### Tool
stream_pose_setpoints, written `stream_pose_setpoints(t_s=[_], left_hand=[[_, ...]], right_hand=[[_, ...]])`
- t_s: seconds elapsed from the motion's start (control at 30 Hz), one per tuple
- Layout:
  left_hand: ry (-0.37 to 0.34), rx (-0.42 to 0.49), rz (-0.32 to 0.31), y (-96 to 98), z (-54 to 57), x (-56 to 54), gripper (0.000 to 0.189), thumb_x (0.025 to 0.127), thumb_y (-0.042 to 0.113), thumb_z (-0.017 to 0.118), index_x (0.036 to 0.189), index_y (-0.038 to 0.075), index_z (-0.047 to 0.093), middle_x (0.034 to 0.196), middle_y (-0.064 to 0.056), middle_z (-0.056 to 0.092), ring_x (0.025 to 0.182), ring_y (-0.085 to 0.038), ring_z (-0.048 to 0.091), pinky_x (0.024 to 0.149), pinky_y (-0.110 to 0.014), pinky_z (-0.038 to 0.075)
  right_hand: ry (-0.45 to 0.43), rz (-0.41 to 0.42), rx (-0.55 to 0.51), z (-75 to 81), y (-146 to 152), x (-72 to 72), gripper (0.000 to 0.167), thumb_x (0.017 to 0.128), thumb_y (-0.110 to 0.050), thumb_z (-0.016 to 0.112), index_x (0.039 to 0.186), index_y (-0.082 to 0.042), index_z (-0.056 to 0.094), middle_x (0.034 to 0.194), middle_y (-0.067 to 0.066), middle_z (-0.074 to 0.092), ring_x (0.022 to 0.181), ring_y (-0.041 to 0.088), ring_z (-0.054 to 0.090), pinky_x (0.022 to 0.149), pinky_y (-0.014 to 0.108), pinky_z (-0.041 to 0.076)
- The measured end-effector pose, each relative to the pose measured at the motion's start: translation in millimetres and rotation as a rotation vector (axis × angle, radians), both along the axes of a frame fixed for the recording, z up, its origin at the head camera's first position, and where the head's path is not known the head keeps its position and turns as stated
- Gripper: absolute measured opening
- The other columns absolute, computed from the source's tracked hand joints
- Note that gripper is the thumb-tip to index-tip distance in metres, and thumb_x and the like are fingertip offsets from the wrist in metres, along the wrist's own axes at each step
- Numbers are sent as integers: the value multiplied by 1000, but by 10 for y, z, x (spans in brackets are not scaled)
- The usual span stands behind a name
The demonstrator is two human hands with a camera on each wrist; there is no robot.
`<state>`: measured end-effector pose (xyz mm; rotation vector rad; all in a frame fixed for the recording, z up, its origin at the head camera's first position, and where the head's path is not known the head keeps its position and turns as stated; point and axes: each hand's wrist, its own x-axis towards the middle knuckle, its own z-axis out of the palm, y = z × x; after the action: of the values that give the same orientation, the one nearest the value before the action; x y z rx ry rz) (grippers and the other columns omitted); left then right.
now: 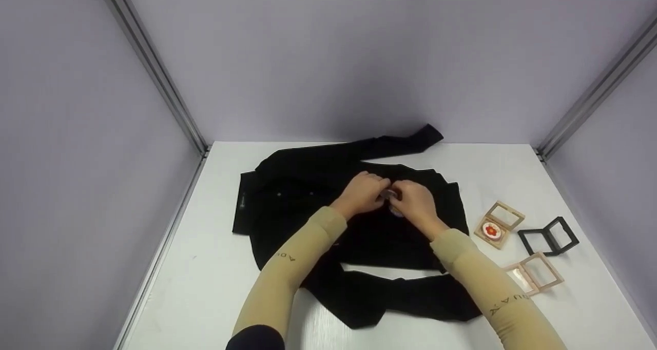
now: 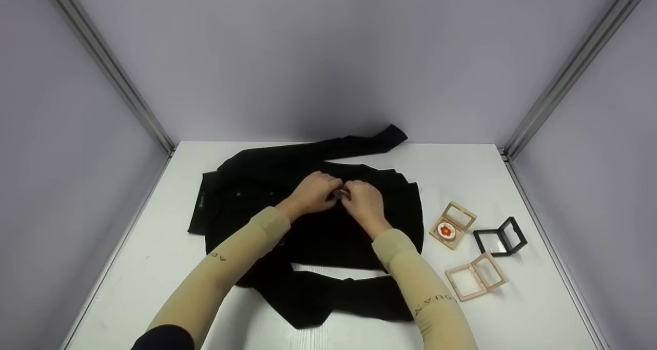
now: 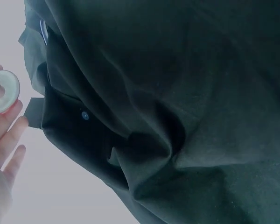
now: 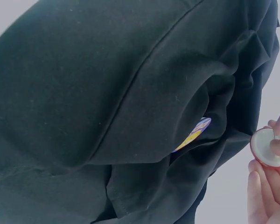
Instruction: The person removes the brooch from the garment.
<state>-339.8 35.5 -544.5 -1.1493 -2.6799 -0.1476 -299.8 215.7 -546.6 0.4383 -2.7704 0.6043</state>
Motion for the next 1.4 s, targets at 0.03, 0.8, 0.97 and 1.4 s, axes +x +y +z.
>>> stream_pose_setpoints(t_s=[0.03,0.8,0.97,1.4], left_hand=[[2,4,-2,0,-3,11,14,93,23,70,102,13,67,97,-2,76,91,-23,73,86,-37,56],[56,65,7,-34,-123,252,16,89,23,75,101,15,68,94,1,76,87,-20,73,82,-35,57],[43,81,13,-43,-145,281,15,88,21,76,100,15,68,93,0,76,86,-20,73,80,-35,57],[31,82,28,-25,-192,338,13,91,23,74,100,15,68,93,2,77,85,-18,72,81,-34,57]], right_hand=[[6,4,2,-2,3,9,9,88,-13,79,86,-8,72,84,10,72,75,30,68,72,50,58],[58,49,-32,-61,7,215,7,83,-7,79,83,-7,73,79,8,71,67,21,61,65,42,55],[39,45,-34,-81,-3,226,6,83,-7,79,85,-6,73,81,9,72,68,22,62,65,43,55],[43,36,-9,-103,-31,294,10,85,-10,80,82,-8,71,78,7,71,67,20,61,64,42,55]])
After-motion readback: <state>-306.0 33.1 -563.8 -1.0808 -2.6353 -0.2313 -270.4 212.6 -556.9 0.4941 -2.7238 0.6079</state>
